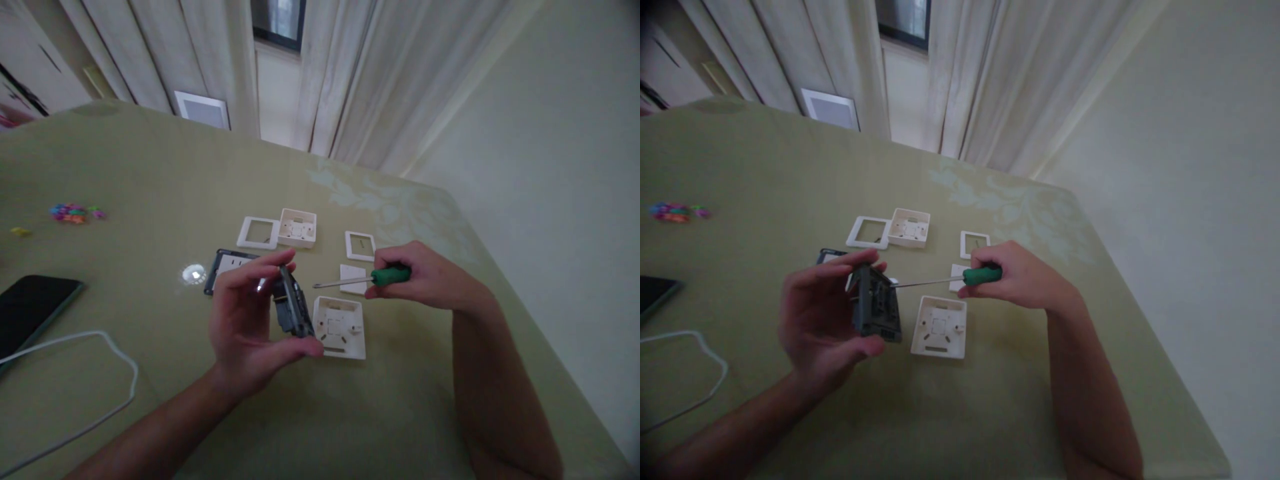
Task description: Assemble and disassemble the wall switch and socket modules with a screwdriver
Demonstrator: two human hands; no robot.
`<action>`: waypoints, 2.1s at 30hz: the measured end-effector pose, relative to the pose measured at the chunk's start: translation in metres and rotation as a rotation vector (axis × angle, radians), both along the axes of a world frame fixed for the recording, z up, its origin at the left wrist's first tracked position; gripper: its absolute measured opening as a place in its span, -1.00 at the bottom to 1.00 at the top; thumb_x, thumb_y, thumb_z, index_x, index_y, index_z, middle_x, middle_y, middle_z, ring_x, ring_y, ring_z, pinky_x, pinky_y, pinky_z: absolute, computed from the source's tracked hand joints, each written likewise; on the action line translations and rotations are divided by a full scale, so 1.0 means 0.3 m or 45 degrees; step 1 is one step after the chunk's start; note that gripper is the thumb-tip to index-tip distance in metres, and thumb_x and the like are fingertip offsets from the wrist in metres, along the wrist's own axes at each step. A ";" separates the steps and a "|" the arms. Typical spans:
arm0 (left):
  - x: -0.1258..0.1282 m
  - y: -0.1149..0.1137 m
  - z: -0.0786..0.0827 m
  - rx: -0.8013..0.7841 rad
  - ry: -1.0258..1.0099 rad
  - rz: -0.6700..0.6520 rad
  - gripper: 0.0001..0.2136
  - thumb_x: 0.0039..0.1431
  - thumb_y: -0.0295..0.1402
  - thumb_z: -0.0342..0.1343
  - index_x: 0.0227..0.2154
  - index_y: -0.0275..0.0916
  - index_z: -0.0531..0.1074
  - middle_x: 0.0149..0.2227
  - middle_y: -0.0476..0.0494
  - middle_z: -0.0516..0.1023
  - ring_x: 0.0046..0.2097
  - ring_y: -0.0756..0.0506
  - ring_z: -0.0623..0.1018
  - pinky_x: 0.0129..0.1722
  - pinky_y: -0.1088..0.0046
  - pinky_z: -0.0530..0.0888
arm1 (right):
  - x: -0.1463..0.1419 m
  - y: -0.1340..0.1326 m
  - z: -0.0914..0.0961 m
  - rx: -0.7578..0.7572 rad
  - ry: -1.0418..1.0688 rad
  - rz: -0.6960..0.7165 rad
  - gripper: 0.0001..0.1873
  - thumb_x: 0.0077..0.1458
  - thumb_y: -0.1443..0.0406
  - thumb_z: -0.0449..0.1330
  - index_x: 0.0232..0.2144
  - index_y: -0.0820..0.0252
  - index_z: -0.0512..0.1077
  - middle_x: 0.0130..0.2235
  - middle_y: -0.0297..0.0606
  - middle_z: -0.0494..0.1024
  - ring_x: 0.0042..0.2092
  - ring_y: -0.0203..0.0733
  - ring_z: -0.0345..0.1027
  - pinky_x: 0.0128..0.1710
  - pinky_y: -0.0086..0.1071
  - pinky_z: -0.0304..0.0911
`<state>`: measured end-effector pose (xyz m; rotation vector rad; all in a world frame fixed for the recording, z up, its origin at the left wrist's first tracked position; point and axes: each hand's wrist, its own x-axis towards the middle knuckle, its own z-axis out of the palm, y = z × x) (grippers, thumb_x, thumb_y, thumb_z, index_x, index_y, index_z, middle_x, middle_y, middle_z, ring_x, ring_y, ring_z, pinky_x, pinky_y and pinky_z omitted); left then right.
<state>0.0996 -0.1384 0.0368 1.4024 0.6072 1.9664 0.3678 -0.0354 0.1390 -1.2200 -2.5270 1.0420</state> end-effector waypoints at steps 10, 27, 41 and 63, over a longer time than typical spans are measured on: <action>0.006 0.003 0.011 0.151 0.052 0.218 -0.40 0.12 -0.03 0.58 0.13 -0.16 0.56 0.13 -0.25 0.60 0.20 -0.26 0.59 0.19 0.15 0.70 | -0.196 -0.109 -0.060 -0.508 0.397 -0.067 -0.45 0.33 -0.17 0.31 -0.06 0.18 0.69 -0.54 -0.47 0.47 -0.58 -0.36 0.33 -0.57 -0.48 0.25; -0.102 0.039 0.013 -0.116 1.314 -0.275 -0.24 0.34 -0.14 0.41 0.50 0.02 0.22 0.42 -0.30 0.48 0.39 -0.38 0.54 0.37 -0.18 0.53 | -0.030 -0.279 -0.274 -0.644 0.935 -0.676 -0.38 0.00 -0.06 0.58 -0.08 0.18 0.52 -0.51 -0.56 0.40 -0.63 -0.47 0.06 -0.68 -0.50 -0.13; -0.058 0.019 -0.013 -0.135 1.510 -0.158 -0.30 0.16 -0.15 0.50 0.29 -0.07 0.33 0.18 -0.28 0.62 0.14 -0.39 0.65 0.11 -0.06 0.65 | 0.033 -0.317 -0.271 -0.286 0.440 -0.319 0.08 -0.11 0.13 0.68 0.40 0.06 0.35 0.39 -0.01 0.46 0.42 0.21 0.32 0.47 0.10 0.16; -0.095 0.004 -0.028 -0.224 1.470 -0.266 -0.24 0.19 -0.11 0.52 0.39 -0.01 0.37 0.30 -0.22 0.62 0.23 -0.37 0.67 0.20 -0.01 0.67 | 0.022 -0.336 -0.307 -0.114 0.275 -0.273 -0.04 -0.01 0.11 0.64 0.35 -0.07 0.32 0.36 -0.06 0.37 0.43 0.25 0.29 0.41 0.05 0.30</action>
